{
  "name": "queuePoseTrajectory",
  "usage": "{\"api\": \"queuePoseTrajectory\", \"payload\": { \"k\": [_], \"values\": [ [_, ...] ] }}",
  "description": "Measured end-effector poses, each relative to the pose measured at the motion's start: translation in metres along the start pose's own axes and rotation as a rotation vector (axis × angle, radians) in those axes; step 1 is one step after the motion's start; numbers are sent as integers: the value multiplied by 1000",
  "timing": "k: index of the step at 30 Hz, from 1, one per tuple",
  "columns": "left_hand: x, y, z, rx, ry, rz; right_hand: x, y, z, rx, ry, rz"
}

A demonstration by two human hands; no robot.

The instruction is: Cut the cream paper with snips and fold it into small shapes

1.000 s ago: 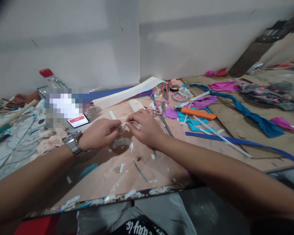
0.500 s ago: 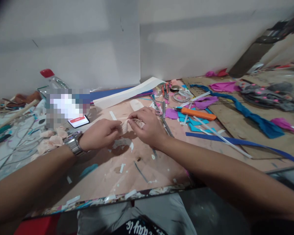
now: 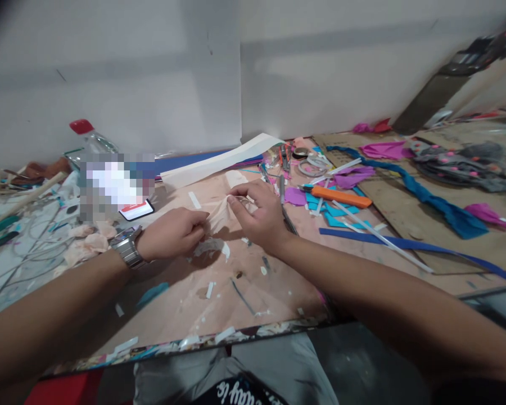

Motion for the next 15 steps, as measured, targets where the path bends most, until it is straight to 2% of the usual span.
{"api": "queuePoseTrajectory", "payload": {
  "k": [4,11,15],
  "values": [
    [1,4,3,28,-1,35,1,0,1,-9,-8,-11],
    [2,0,2,-6,-14,28,1,-1,-3,18,0,-18],
    [1,-4,0,-115,16,-55,0,0,0,10,-56,93]
  ]
}}
Point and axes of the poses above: each hand's wrist, its own x-axis towards the middle knuckle, its own y-axis out of the palm, z = x × y, the point moved 1 cm from there along x, towards the middle knuckle, and after that the axes turned 4 degrees about -y, right-handed, at the moved point
